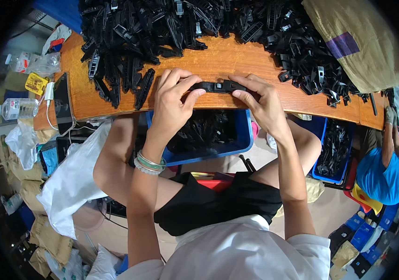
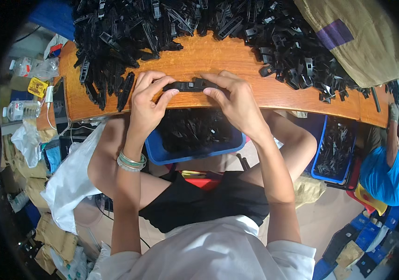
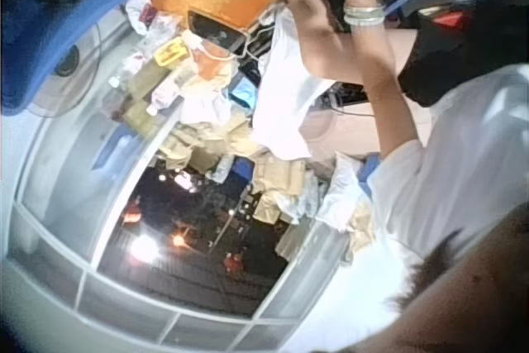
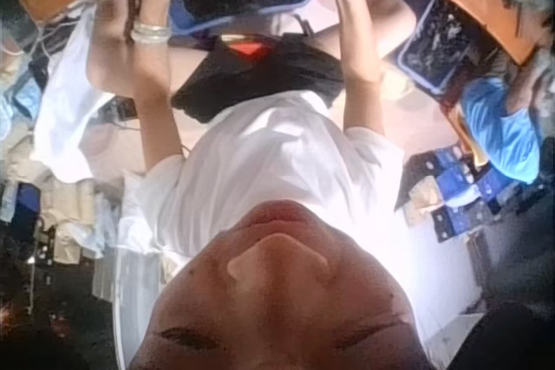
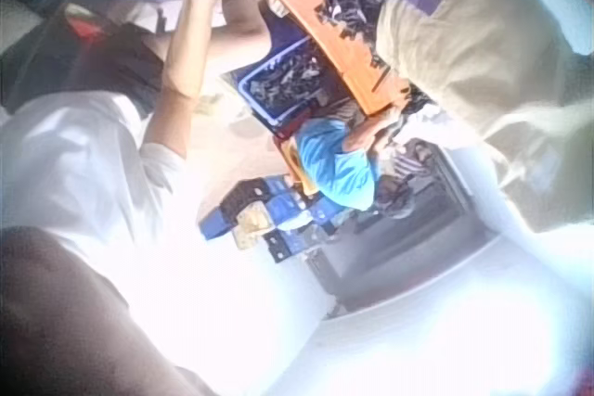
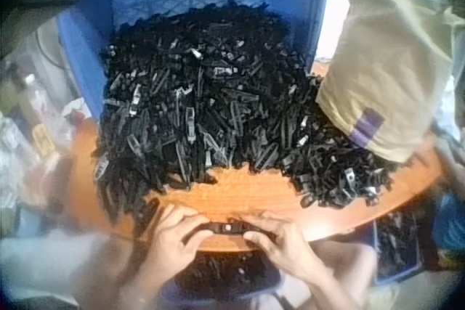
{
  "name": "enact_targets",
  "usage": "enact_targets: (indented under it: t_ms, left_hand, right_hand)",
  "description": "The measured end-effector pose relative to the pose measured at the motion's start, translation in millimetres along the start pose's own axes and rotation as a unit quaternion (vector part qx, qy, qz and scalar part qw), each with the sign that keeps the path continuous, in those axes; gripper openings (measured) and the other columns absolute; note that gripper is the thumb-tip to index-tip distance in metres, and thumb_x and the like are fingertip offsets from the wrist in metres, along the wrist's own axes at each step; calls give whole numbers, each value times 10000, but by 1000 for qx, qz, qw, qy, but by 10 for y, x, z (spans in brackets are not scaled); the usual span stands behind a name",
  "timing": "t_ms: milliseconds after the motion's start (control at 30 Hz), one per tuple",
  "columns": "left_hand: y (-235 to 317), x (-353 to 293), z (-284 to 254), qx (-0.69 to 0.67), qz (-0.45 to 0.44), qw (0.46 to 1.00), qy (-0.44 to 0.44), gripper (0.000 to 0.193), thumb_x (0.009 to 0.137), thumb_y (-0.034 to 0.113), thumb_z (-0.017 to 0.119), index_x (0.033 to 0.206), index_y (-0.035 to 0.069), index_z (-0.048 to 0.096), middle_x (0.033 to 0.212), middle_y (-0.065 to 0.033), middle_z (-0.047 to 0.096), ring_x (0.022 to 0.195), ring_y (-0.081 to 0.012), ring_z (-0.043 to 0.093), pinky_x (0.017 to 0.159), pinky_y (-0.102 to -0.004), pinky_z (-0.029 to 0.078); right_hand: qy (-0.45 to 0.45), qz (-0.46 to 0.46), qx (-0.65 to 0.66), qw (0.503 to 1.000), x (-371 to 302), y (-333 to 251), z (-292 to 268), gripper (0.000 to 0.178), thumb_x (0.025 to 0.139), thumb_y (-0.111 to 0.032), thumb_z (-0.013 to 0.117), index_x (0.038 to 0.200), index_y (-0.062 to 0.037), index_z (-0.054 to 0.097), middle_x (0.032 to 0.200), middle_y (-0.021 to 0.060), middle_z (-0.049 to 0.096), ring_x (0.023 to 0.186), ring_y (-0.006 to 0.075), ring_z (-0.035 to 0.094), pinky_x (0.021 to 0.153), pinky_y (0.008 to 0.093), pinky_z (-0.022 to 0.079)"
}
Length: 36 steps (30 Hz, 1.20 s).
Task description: The person assembles plastic components by taking pieces from the table, fitting them together by hand, and dropping the assembled parts into a blue bin.
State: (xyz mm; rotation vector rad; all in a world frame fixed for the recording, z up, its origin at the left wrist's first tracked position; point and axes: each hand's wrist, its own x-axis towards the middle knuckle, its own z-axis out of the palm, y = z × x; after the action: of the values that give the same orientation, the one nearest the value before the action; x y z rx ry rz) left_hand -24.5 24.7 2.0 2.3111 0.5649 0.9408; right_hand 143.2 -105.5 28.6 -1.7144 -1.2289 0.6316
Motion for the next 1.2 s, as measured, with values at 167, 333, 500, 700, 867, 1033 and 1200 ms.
enact_targets:
  t_ms: [167,333,500,700,867,1033,1200]
  left_hand:
    - [22,25,5,-6,-6,1000,-7,198,733,50,727,912,-5,662,875,-80,581,839,-256,529,749,-356,437]
    - [40,42,14,-13,-9,1000,-12,186,733,31,713,910,3,663,874,-74,589,826,-254,522,733,-363,437]
    - [52,59,37,-31,0,999,-28,191,726,19,708,910,2,661,875,-75,591,817,-262,518,732,-367,438]
    - [107,24,-5,-24,12,1000,-6,226,723,52,734,922,-20,655,890,-88,599,848,-266,534,750,-370,445]
    - [121,-207,-298,181,-9,971,158,233,758,105,742,943,-10,657,929,-124,599,855,-286,557,785,-391,442]
    - [-128,-437,-466,339,-9,926,163,117,807,28,669,911,-9,630,935,-131,602,844,-307,551,772,-402,452]
    - [-59,-362,-193,301,54,939,159,130,813,14,650,935,-5,611,996,-144,614,856,-327,569,732,-405,468]
  right_hand:
    - [3,-7,6,1000,4,75,-32,310,805,-94,687,1096,8,656,853,111,592,803,246,537,781,341,411]
    - [22,-59,-73,995,43,122,29,285,752,-127,727,1028,-54,710,902,56,586,901,213,504,826,343,320]
    - [26,-95,-125,987,65,78,157,272,737,-121,736,998,-49,715,952,43,580,924,218,509,820,346,313]
    - [70,-99,-89,989,-36,40,274,281,766,-87,712,1036,-16,681,954,103,585,888,271,563,787,364,410]
    - [-43,-103,-26,993,-488,-91,176,298,788,5,665,1086,-6,653,1008,148,594,914,314,597,784,349,478]
    - [134,-122,-108,977,-480,48,225,291,748,77,625,1020,-20,664,1026,149,591,945,328,578,803,386,477]
    - [351,-104,-374,852,-239,451,-369,166,754,0,625,901,-76,631,1030,93,585,949,290,527,780,397,393]
